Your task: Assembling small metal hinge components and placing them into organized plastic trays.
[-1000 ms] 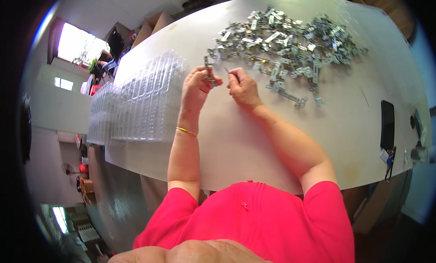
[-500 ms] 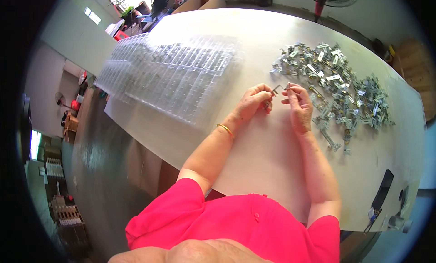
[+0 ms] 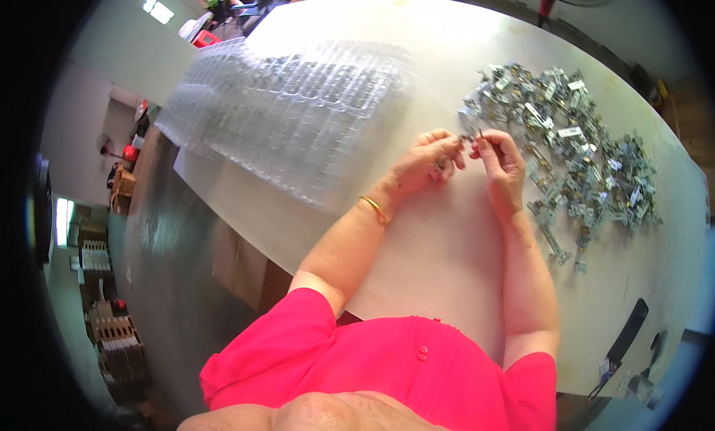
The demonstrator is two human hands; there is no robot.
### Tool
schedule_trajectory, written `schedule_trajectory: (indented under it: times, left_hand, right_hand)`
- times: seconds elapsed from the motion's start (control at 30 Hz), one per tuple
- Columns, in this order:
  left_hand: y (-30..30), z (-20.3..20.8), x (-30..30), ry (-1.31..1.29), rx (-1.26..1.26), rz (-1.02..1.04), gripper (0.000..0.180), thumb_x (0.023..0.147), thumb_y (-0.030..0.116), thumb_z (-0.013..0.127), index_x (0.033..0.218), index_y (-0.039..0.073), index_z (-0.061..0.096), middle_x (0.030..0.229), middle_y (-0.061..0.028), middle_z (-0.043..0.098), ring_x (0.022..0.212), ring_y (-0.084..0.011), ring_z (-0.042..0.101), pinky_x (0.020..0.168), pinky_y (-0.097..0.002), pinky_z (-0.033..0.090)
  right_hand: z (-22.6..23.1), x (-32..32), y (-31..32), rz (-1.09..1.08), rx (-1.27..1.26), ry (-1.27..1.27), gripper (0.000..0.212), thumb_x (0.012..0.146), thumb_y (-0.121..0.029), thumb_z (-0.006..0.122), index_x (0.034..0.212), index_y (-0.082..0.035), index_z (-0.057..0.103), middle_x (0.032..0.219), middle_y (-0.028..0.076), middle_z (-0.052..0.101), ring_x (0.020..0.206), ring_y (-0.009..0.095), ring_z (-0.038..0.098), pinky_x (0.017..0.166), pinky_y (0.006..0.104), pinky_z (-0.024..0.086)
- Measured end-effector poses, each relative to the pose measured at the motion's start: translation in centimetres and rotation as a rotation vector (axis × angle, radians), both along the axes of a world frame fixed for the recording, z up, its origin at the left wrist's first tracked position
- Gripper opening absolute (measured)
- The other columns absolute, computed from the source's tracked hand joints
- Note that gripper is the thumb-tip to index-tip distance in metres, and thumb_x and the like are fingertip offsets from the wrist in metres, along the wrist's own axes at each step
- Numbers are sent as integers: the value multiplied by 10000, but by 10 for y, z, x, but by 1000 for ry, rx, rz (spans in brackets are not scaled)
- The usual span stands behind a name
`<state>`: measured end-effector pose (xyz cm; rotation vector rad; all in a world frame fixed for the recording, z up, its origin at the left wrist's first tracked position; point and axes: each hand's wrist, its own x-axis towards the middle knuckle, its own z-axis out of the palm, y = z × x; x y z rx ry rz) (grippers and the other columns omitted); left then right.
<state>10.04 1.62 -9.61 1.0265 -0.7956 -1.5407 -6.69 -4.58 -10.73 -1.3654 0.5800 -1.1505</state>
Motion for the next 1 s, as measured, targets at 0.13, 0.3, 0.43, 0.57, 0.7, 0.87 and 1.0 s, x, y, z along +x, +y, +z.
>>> schedule_trajectory:
  times: [0.13, 0.3, 0.43, 0.57, 0.7, 0.87, 1.0]
  left_hand:
    - [1, -6, 6, 36, -92, 212, 199, 1021, 224, 529, 1017, 35, 590, 780, -80, 666, 508, -89, 567, 425, -199, 411]
    - [-1, -9, 3, 3, -134, 330, 153, 1018, 195, 540, 1022, 50, 588, 786, -77, 658, 514, -110, 576, 440, -236, 456]
    - [2, -6, -1, -87, -129, 349, 144, 1006, 204, 568, 1010, 61, 584, 782, -67, 654, 521, -97, 567, 445, -227, 446]
    - [4, -4, -5, -137, -146, 345, 143, 993, 202, 595, 1000, 60, 581, 780, -56, 651, 516, -82, 545, 440, -211, 416]
    - [5, -3, -6, -215, -133, 372, 137, 985, 190, 610, 1000, 57, 578, 779, -41, 645, 509, -57, 501, 432, -195, 378]
    - [4, -4, -5, -289, -169, 407, 128, 985, 176, 609, 1000, 53, 576, 778, -34, 640, 509, -41, 479, 429, -190, 364]
    - [4, -6, -4, -368, -208, 427, 108, 975, 146, 620, 994, 45, 585, 779, -28, 638, 532, -30, 480, 454, -181, 372]
  right_hand:
    - [-2, 11, -1, -65, 52, -62, 87, 985, -87, 594, 1052, -42, 626, 903, 14, 626, 787, 86, 589, 705, 232, 503]
    - [3, 8, 6, -65, 94, 71, 85, 977, -136, 622, 1028, -75, 652, 763, -30, 605, 663, 32, 544, 562, 190, 445]
    - [3, 7, 9, -81, 69, 153, 88, 964, -134, 640, 1009, -62, 663, 719, -34, 597, 649, 26, 539, 562, 188, 438]
    - [4, 8, 10, -89, 76, 145, 93, 961, -133, 644, 1013, -60, 666, 718, -34, 596, 649, 29, 539, 564, 191, 440]
    - [3, 9, 10, -113, 46, 186, 80, 955, -121, 649, 986, -52, 674, 714, -46, 579, 646, 21, 506, 559, 198, 419]
    - [3, 10, 10, -145, 16, 227, 74, 948, -113, 654, 959, -43, 674, 697, -63, 556, 633, 15, 466, 548, 202, 389]
    - [1, 10, 10, -166, -19, 237, 74, 941, -113, 660, 954, -41, 670, 687, -64, 551, 624, 17, 459, 544, 207, 385]
